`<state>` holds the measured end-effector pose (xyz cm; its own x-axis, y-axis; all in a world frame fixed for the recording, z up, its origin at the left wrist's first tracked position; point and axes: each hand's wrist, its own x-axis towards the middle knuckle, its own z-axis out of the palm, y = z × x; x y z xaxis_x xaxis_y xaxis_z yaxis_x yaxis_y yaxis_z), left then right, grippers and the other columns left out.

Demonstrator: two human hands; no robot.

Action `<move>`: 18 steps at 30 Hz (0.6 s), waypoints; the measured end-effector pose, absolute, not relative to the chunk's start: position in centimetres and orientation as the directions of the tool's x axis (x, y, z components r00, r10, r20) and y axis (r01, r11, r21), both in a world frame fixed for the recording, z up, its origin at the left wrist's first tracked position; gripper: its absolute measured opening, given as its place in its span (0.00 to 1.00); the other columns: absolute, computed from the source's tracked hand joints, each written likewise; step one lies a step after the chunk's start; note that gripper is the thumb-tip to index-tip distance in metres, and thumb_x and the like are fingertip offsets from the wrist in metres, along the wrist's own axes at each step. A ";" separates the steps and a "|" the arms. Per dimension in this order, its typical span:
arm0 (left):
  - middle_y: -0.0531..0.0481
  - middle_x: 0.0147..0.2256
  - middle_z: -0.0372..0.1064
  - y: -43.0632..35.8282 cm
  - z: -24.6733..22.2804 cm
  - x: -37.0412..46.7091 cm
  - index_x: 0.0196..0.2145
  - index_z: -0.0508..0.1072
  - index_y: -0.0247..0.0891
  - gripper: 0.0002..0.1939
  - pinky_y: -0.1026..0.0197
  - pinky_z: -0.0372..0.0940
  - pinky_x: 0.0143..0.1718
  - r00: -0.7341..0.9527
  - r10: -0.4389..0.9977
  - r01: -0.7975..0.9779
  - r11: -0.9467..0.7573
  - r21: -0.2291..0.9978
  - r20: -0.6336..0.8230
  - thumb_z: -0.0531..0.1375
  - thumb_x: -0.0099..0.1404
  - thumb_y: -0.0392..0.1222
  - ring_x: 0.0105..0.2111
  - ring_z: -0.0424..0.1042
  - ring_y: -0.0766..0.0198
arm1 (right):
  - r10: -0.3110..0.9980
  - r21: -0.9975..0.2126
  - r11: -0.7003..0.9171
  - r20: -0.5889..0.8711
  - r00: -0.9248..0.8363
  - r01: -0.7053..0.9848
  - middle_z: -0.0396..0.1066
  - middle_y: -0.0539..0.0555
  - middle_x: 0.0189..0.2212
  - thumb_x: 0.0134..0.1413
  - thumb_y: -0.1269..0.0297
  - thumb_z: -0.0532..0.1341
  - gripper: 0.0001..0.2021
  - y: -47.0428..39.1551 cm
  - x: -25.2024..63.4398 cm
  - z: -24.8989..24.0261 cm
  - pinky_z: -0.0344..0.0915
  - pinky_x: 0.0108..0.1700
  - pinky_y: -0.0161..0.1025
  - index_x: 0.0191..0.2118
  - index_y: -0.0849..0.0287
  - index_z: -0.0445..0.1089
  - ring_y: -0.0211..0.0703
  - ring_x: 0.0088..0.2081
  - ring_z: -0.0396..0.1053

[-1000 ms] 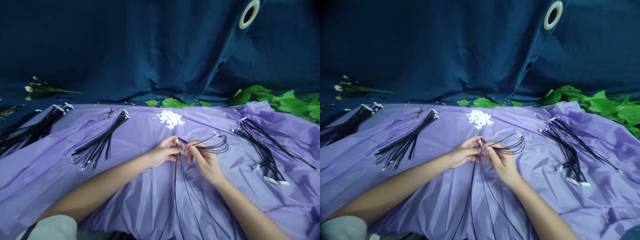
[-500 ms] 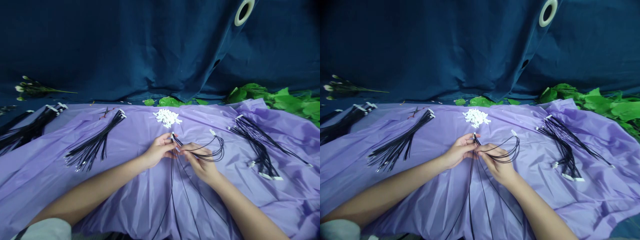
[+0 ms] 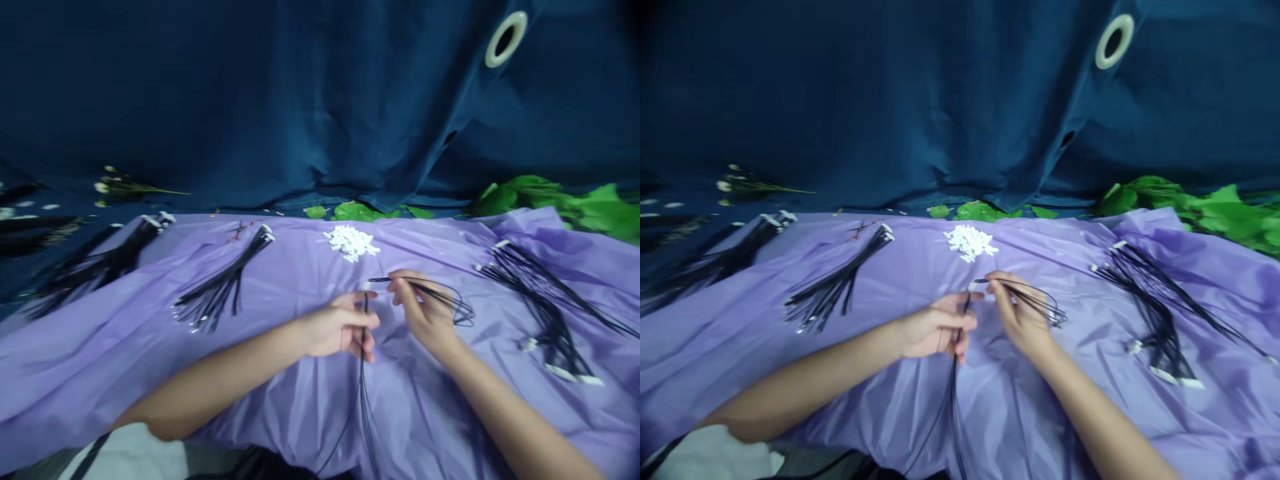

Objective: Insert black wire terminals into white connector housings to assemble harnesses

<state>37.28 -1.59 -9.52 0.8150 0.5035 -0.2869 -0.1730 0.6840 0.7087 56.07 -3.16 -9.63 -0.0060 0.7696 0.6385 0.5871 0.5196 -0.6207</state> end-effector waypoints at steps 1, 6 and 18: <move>0.56 0.30 0.65 -2.3 -9.1 36.5 0.52 0.58 0.42 0.29 0.56 0.71 0.27 0.852 0.431 -0.108 0.700 0.706 -0.298 0.64 0.55 0.35 0.22 0.71 0.67 | 0.782 -0.633 0.492 0.623 0.015 0.598 0.72 0.49 0.28 0.62 0.62 0.54 0.09 -2.7 55.9 -9.1 0.65 0.27 0.32 0.40 0.57 0.71 0.34 0.23 0.68; 0.56 0.25 0.65 -5.3 -6.6 29.4 0.55 0.59 0.43 0.33 0.60 0.67 0.22 0.834 0.253 0.252 0.617 0.746 -0.491 0.65 0.54 0.40 0.20 0.70 0.63 | 0.746 -0.645 0.506 0.661 0.085 0.573 0.70 0.49 0.26 0.62 0.57 0.54 0.11 -0.3 53.7 -6.2 0.63 0.24 0.32 0.40 0.57 0.70 0.33 0.20 0.66; 0.52 0.27 0.62 -8.0 -4.8 2.6 0.42 0.70 0.37 0.24 0.65 0.60 0.29 -0.004 0.846 0.321 0.506 0.800 -0.533 0.64 0.53 0.55 0.26 0.62 0.68 | 0.720 -0.525 0.692 0.556 -0.415 0.496 0.76 0.53 0.38 0.64 0.56 0.50 0.17 1.0 41.0 -8.4 0.68 0.49 0.41 0.37 0.57 0.73 0.45 0.42 0.74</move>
<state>2.62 -8.01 -4.84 -0.0041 0.8459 -0.5333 0.3215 0.5061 0.8003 41.03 0.95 -8.37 -0.4151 0.7200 0.5562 0.4961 0.6916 -0.5250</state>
